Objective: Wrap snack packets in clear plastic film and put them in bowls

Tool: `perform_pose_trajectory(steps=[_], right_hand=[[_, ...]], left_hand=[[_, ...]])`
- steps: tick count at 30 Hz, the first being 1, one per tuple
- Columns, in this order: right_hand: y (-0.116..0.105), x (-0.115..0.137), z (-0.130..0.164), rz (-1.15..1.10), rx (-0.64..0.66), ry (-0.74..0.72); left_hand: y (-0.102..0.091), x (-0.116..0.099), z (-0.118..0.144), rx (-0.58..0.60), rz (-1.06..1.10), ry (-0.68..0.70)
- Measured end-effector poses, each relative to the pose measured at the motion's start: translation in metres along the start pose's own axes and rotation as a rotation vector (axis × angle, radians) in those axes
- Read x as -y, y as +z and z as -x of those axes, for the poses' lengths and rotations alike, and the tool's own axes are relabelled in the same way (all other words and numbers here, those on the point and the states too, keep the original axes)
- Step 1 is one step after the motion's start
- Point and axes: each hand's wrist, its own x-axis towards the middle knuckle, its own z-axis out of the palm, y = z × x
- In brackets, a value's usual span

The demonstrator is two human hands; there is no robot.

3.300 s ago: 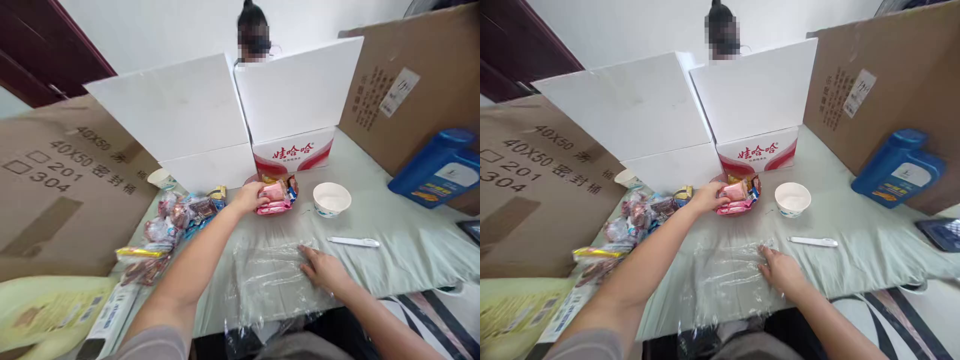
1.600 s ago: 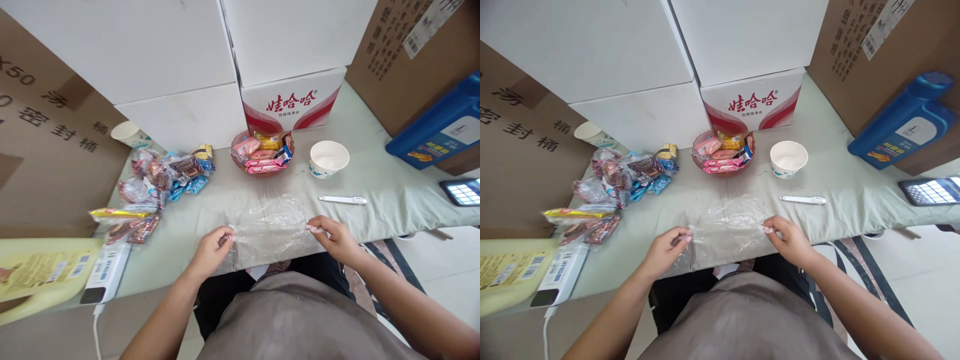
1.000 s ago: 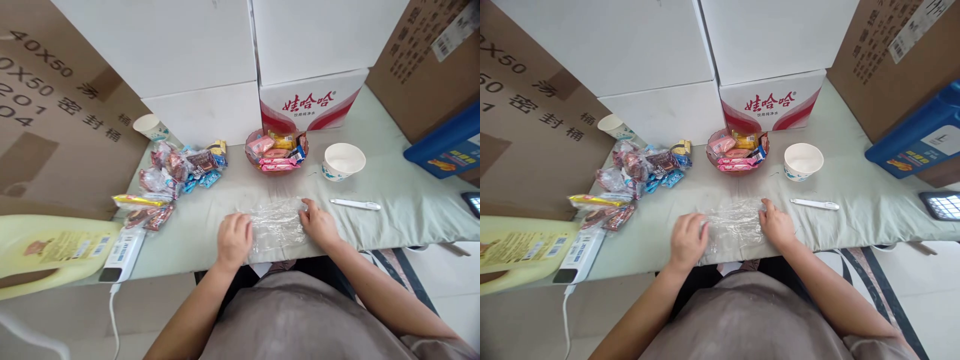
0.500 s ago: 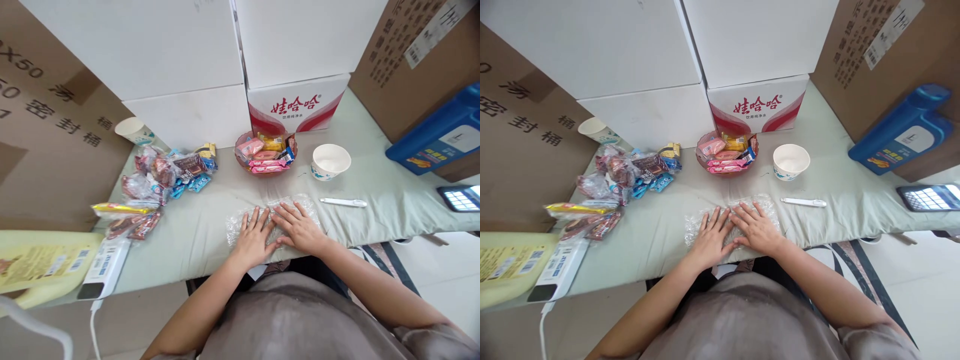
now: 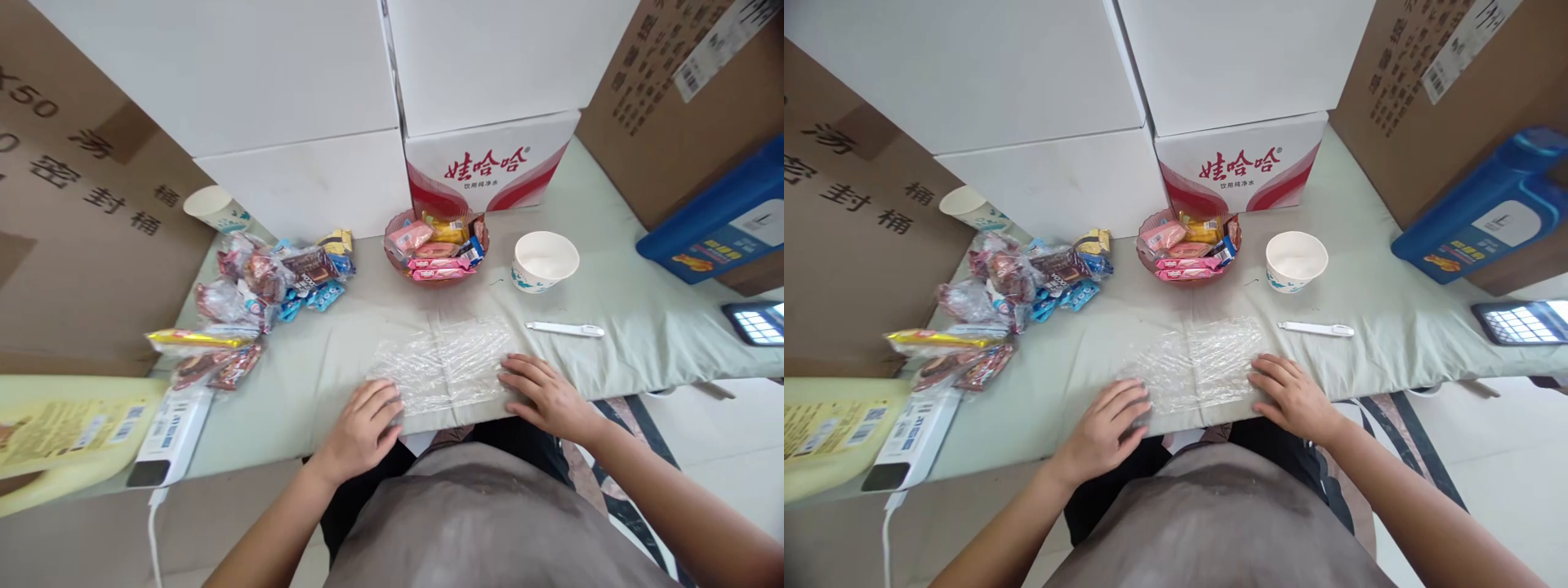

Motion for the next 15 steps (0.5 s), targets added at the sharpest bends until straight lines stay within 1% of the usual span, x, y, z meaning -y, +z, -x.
perform_pose_trajectory(steps=[2,5,7,9,12,15], right_hand=[[0.001,0.0,0.008,-0.009,-0.035,0.017],[0.001,0.001,0.016,-0.022,-0.083,-0.004],[0.0,0.004,0.016,-0.052,-0.121,-0.002],[-0.002,0.005,0.011,-0.09,-0.168,0.029],[-0.005,0.005,-0.005,-0.11,-0.238,0.134],[-0.004,0.0,-0.028,-0.047,-0.259,0.331]], left_hand=[[0.001,-0.002,0.002,-0.01,0.019,0.003],[0.0,0.003,0.002,-0.059,0.05,-0.011],[-0.004,0.006,-0.002,-0.077,0.087,-0.028],[-0.008,0.007,-0.01,-0.118,0.104,-0.063],[-0.012,0.012,-0.027,-0.2,0.042,-0.145],[-0.007,0.023,-0.047,-0.216,-0.05,-0.247]])
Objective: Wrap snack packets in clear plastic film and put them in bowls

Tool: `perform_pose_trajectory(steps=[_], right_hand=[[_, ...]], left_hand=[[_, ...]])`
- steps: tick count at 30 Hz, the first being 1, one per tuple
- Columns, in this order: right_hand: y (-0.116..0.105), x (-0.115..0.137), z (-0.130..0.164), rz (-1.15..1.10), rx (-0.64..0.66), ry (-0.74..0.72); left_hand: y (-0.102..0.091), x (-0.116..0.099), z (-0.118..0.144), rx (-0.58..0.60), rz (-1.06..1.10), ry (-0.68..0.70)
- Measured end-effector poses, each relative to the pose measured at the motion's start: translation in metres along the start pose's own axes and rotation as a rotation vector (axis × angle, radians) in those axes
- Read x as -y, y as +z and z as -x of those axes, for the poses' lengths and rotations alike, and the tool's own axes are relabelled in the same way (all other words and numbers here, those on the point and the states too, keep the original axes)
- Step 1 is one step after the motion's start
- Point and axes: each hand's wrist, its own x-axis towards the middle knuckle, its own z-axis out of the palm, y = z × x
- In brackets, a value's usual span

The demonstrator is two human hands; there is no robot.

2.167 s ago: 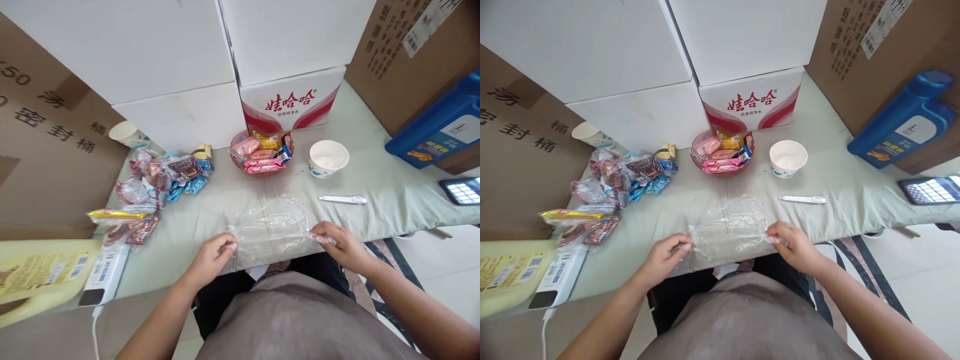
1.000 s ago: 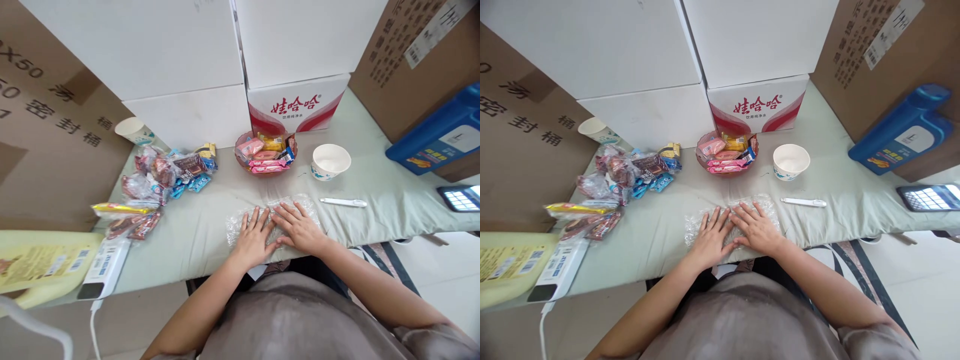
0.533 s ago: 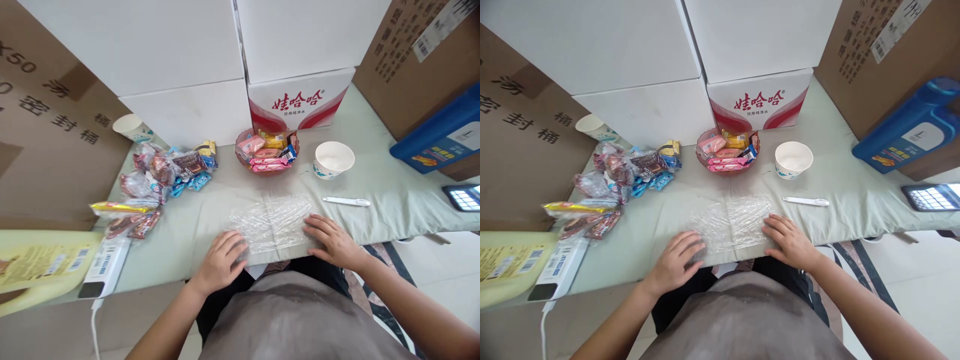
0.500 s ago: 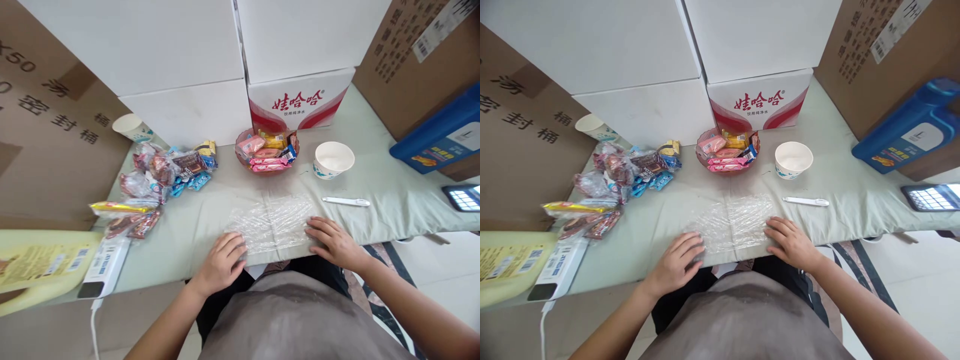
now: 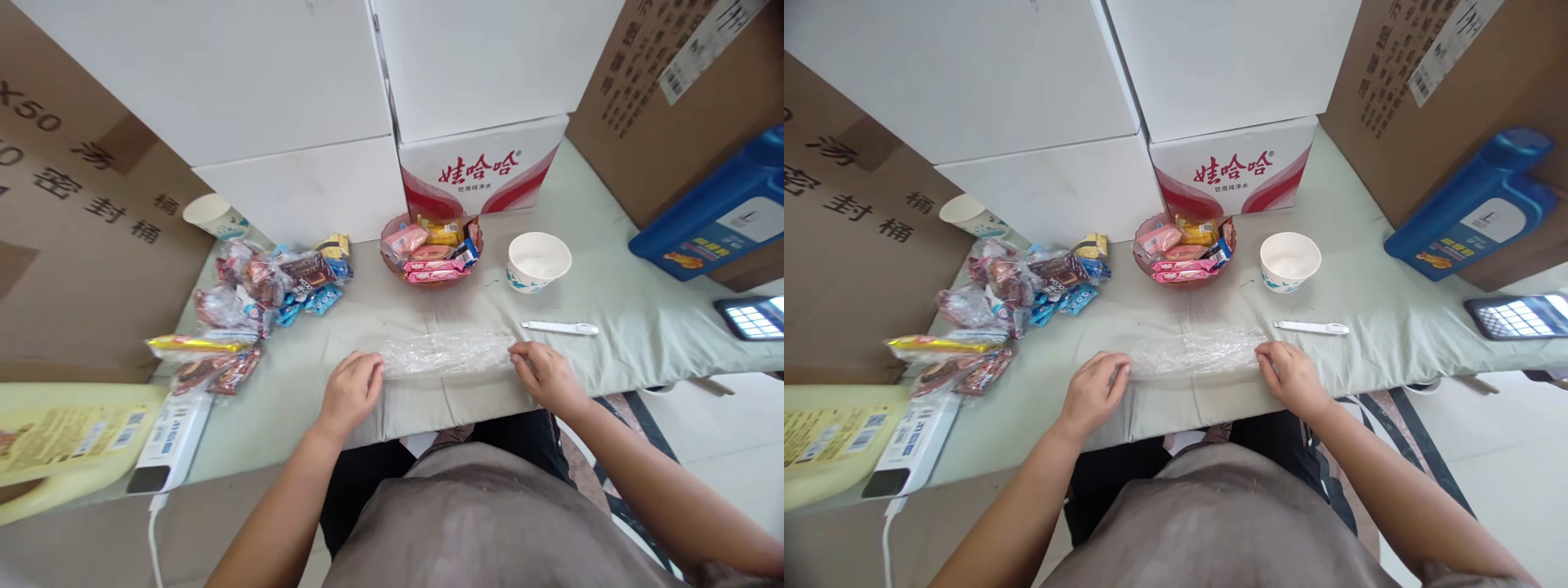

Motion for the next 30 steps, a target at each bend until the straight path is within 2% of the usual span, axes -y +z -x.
perform_pose_trajectory(steps=[3,6,8,10,12,15,16,18,20,22,25,28,30], right_hand=[[0.011,-0.003,-0.023,0.132,0.035,0.12],[0.015,-0.01,-0.038,0.269,0.063,0.136],[0.013,-0.01,-0.041,0.327,-0.006,0.093],[0.011,-0.002,-0.041,0.332,-0.113,0.01],[0.015,0.013,-0.04,0.307,-0.142,-0.142],[0.034,0.032,-0.038,0.297,0.039,-0.439],[0.041,0.035,-0.038,0.308,0.112,-0.494],[0.05,0.029,-0.035,0.338,0.22,-0.492],[0.047,0.015,-0.028,0.37,0.26,-0.41],[0.036,0.0,-0.017,0.393,0.254,-0.355],[0.018,-0.011,0.009,0.401,0.213,-0.366],[0.011,-0.008,0.038,0.381,0.168,-0.387],[0.011,-0.002,0.056,0.347,0.138,-0.36]], left_hand=[[0.014,0.011,-0.016,0.045,-0.095,-0.102],[0.018,0.017,-0.025,0.093,-0.177,-0.17],[0.015,0.012,-0.028,0.027,-0.24,-0.194],[0.012,-0.003,-0.029,-0.083,-0.279,-0.192],[0.016,-0.023,-0.029,-0.102,-0.243,-0.106],[0.037,-0.05,-0.024,0.109,-0.139,0.091],[0.046,-0.054,-0.02,0.183,-0.138,0.112],[0.058,-0.051,-0.01,0.274,-0.186,0.078],[0.061,-0.036,0.002,0.298,-0.25,0.011],[0.055,-0.02,0.013,0.29,-0.292,-0.03],[0.042,-0.013,0.021,0.223,-0.327,-0.08],[0.039,-0.039,0.022,0.124,-0.284,-0.106],[0.044,-0.066,0.02,0.11,-0.169,-0.039]])
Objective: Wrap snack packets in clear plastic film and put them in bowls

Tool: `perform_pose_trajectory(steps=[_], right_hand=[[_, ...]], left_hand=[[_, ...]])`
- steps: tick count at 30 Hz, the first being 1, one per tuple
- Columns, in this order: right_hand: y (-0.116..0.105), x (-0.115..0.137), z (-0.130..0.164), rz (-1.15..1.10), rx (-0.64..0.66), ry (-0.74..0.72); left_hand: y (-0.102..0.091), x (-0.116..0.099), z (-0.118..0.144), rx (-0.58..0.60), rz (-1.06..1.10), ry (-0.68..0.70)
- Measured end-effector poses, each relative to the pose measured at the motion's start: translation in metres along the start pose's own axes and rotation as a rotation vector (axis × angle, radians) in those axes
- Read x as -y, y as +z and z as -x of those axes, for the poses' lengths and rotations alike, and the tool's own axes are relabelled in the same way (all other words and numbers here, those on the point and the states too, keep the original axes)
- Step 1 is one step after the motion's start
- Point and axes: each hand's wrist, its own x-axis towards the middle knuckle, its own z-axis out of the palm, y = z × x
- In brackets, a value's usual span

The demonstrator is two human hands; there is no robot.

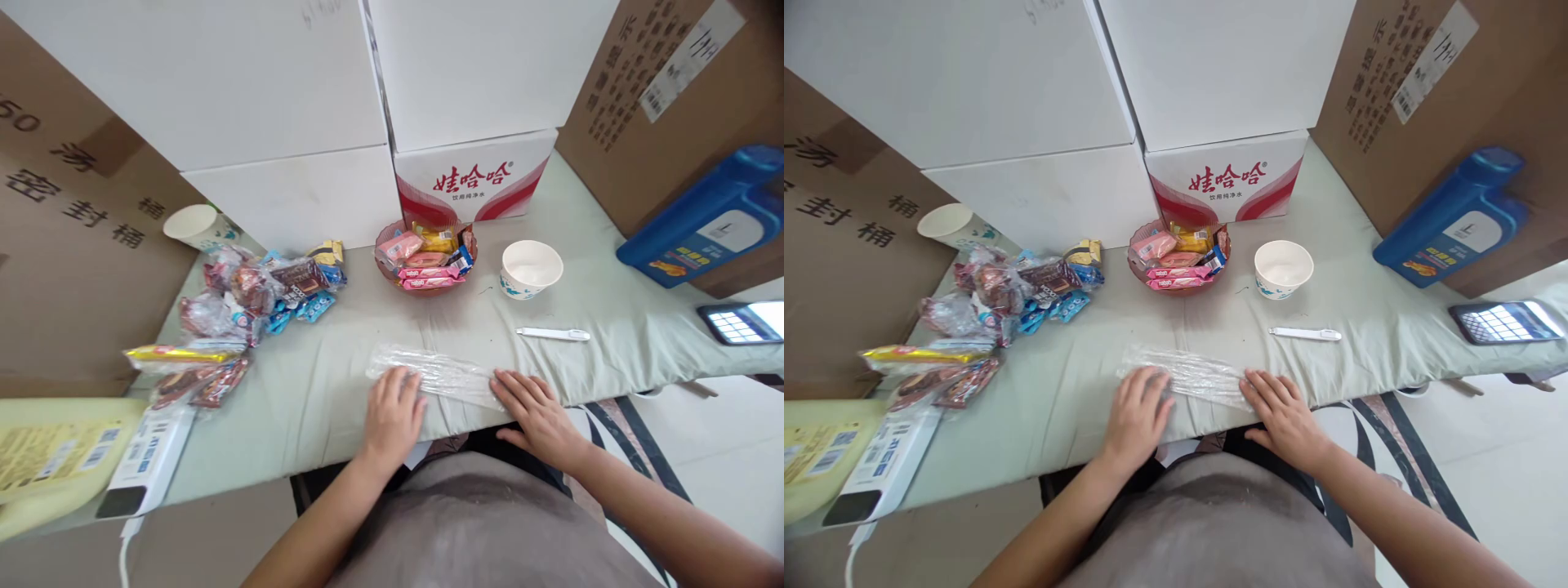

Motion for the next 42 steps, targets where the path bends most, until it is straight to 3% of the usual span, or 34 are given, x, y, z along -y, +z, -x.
perform_pose_trajectory(steps=[3,5,8,13,15,19,23,27,32,36,40,42], right_hand=[[-0.006,0.012,0.014,-0.094,-0.057,0.018],[-0.019,0.017,0.016,-0.165,-0.098,-0.034],[-0.047,0.023,0.007,-0.282,-0.077,-0.157],[-0.078,0.017,-0.03,-0.595,0.122,-0.254],[-0.074,0.006,-0.051,-0.622,0.117,-0.156],[-0.041,-0.019,-0.099,-0.654,0.102,0.217],[-0.006,-0.026,-0.135,-0.55,0.141,0.359],[0.015,-0.019,-0.138,-0.277,0.053,0.339],[0.026,-0.019,-0.128,-0.181,-0.066,0.331],[0.017,-0.023,-0.129,-0.15,-0.092,0.313],[-0.002,-0.023,-0.124,-0.179,-0.3,0.253],[-0.004,-0.017,-0.116,-0.192,-0.298,0.184]], left_hand=[[0.006,-0.036,-0.002,0.052,0.153,0.169],[0.01,-0.048,-0.004,0.088,0.211,0.268],[0.013,-0.047,-0.007,0.123,0.289,0.383],[0.012,-0.035,-0.007,0.152,0.414,0.462],[0.013,-0.034,-0.006,0.158,0.463,0.453],[0.018,-0.033,-0.004,0.102,0.576,0.351],[0.018,-0.032,-0.006,0.117,0.625,0.307],[0.012,-0.034,-0.009,0.218,0.554,0.295],[0.01,-0.036,-0.011,0.212,0.517,0.299],[0.01,-0.036,-0.011,0.211,0.493,0.302],[0.01,-0.035,-0.009,0.22,0.497,0.313],[0.009,-0.035,-0.008,0.195,0.515,0.323]])
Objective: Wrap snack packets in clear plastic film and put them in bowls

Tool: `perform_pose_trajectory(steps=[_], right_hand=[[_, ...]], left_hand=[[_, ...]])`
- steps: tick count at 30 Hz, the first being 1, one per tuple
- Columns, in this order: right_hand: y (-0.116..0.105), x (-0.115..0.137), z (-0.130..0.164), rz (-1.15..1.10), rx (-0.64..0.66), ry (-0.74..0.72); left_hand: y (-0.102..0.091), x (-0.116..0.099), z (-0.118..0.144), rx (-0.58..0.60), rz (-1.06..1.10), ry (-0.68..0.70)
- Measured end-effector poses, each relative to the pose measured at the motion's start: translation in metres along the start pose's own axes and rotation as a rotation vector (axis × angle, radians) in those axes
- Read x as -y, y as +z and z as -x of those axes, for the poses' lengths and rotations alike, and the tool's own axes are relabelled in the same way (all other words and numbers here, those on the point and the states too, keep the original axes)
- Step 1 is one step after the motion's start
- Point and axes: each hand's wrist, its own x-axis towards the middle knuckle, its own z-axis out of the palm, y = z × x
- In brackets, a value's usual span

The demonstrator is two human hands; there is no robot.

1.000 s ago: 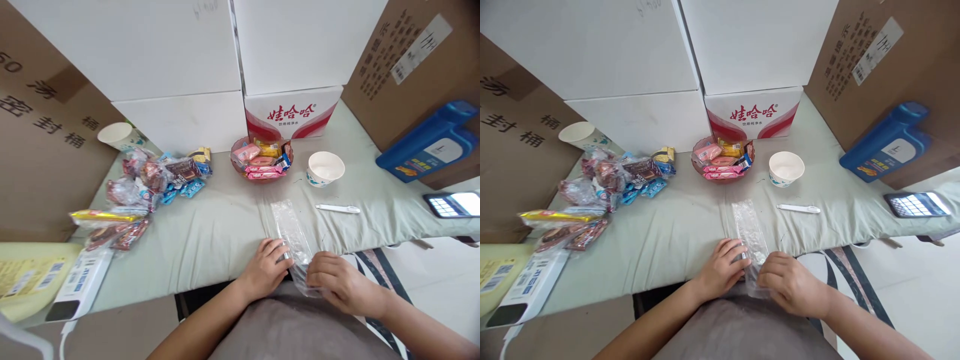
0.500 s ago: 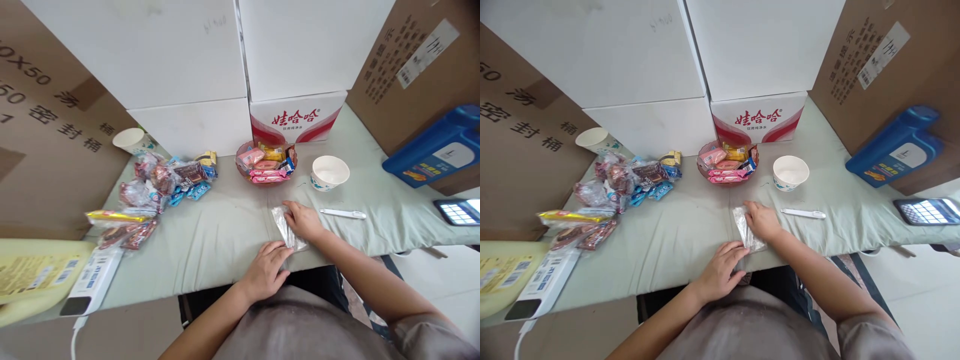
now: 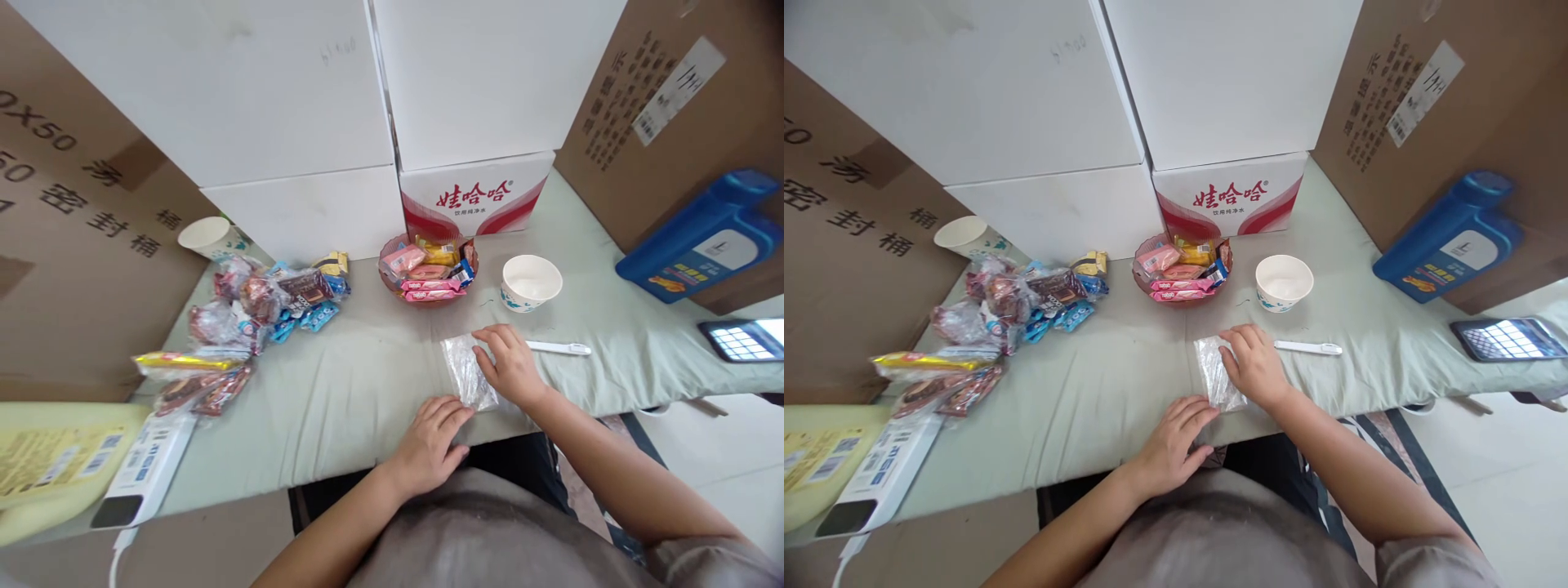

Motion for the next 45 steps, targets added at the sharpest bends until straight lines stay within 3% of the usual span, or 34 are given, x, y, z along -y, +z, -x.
perform_pose_trajectory(steps=[4,7,11,15,19,25,30,36,40,45], right_hand=[[0.014,0.01,0.022,0.071,0.267,-0.184],[0.027,0.012,0.029,0.143,0.371,-0.201],[0.027,0.015,0.033,0.163,0.388,-0.184],[0.012,0.028,0.062,0.164,0.406,-0.214],[-0.006,0.042,0.101,0.147,0.355,-0.303],[-0.011,0.049,0.12,0.016,0.226,-0.219],[-0.017,0.047,0.107,-0.12,0.197,-0.208],[-0.027,0.036,0.059,-0.294,0.183,-0.197],[-0.014,0.02,0.021,-0.208,0.22,-0.148],[0.016,0.005,-0.003,0.108,0.402,-0.007]], left_hand=[[-0.009,-0.001,-0.008,-0.205,0.033,-0.046],[-0.019,0.009,-0.028,-0.285,-0.001,-0.03],[-0.023,0.034,-0.057,-0.207,-0.089,0.023],[-0.016,0.051,-0.063,-0.145,-0.186,-0.021],[-0.013,0.052,-0.057,-0.131,-0.206,0.014],[-0.016,0.046,-0.056,-0.08,-0.205,0.077],[-0.015,0.044,-0.055,-0.032,-0.204,0.081],[-0.013,0.051,-0.054,-0.055,-0.117,0.065],[-0.009,0.059,-0.052,-0.114,-0.026,0.033],[-0.006,0.061,-0.052,-0.197,-0.004,0.003]])
